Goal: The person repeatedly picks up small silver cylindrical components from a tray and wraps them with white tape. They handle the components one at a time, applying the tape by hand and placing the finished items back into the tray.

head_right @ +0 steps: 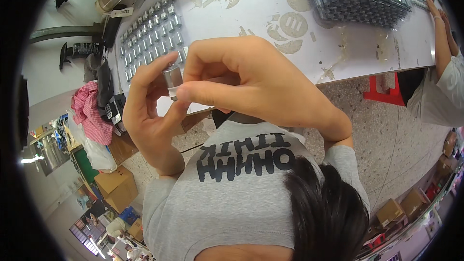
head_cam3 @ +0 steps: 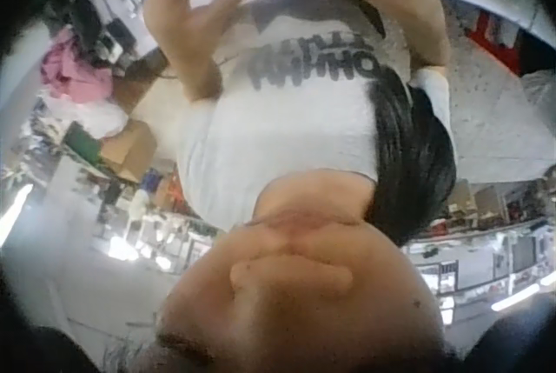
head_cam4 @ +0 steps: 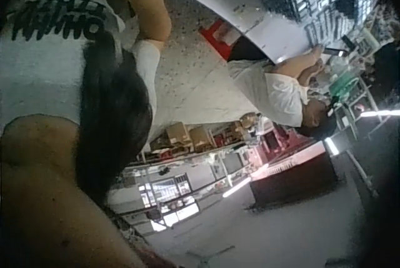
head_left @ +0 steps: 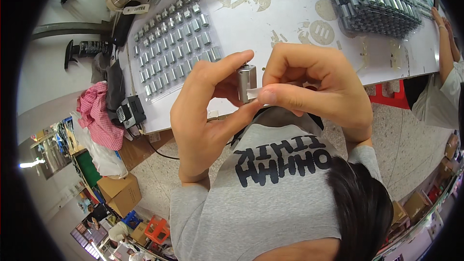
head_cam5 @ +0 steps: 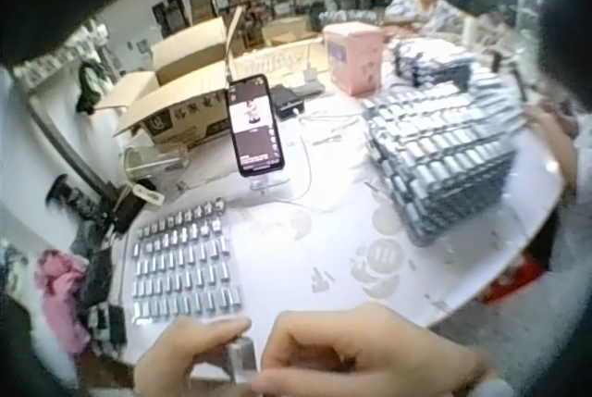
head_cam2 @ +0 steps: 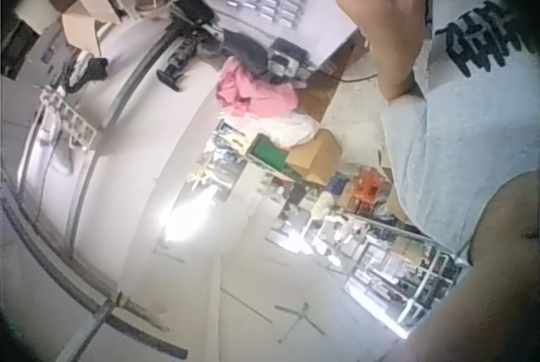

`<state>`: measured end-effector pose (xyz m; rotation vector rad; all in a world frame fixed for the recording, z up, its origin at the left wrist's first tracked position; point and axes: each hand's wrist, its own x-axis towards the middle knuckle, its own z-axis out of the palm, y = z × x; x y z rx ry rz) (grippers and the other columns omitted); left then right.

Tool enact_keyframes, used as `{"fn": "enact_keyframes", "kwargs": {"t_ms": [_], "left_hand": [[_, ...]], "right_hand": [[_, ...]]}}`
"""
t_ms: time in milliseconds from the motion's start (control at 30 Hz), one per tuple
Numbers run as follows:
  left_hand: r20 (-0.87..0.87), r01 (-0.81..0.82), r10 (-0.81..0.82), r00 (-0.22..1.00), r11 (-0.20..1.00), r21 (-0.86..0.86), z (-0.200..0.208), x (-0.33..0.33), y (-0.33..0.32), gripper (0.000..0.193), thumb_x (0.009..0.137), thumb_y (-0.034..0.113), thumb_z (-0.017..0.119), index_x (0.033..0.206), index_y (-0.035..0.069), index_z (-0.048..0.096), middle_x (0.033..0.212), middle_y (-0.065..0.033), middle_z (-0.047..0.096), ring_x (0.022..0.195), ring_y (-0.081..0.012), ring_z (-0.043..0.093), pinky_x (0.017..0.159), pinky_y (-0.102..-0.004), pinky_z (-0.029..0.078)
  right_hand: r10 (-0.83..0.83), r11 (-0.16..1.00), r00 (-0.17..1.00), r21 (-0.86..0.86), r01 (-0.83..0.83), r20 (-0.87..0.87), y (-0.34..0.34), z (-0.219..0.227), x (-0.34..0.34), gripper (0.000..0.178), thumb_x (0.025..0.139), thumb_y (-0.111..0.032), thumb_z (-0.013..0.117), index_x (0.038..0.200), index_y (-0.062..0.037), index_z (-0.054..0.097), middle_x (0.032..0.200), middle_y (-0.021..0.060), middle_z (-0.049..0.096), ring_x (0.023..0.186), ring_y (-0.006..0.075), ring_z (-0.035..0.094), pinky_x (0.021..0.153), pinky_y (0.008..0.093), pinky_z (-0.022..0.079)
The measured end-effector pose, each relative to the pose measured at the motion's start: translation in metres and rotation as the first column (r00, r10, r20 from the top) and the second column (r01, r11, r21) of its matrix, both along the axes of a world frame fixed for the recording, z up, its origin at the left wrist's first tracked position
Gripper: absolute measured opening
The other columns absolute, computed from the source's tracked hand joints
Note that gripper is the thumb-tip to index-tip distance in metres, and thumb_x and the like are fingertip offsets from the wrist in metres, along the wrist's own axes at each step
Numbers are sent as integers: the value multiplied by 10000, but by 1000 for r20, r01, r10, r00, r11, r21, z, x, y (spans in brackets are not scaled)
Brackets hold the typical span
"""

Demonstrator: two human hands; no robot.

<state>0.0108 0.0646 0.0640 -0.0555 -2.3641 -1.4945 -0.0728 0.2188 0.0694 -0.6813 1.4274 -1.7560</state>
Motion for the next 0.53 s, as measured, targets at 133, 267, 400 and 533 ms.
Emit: {"fn": "enact_keyframes", "kwargs": {"t_ms": [133,267,400,533], "left_hand": [[-31,-23,21,999,999,-48,1,1,4,469,593,-38,701,1039,9,561,781,-62,522,662,-113,531,563,-205,470],[-65,-12,8,998,998,-63,0,2,6,486,584,-47,703,1045,5,559,785,-68,521,664,-118,531,549,-201,468],[-60,-11,6,998,997,-78,3,5,6,488,585,-52,701,1049,1,556,796,-73,524,674,-122,534,554,-201,469],[-48,-10,4,999,991,-135,5,7,5,505,579,-49,705,1058,4,554,808,-77,529,682,-128,542,563,-197,467]], "right_hand": [[-29,999,999,-18,29,-22,-3,0,2,101,773,-70,599,735,-18,521,608,-22,510,504,9,410,441,153,282],[-44,999,998,-32,43,-48,-3,-2,5,109,774,-76,600,736,-20,515,620,-23,515,537,6,420,462,151,285],[-50,998,997,-48,47,-59,-3,-4,7,113,777,-85,601,739,-23,515,626,-20,518,551,8,426,476,147,289],[-9,1000,999,-12,8,-38,-1,1,5,119,777,-97,607,747,-22,519,631,-16,522,565,9,432,490,148,298]]}}
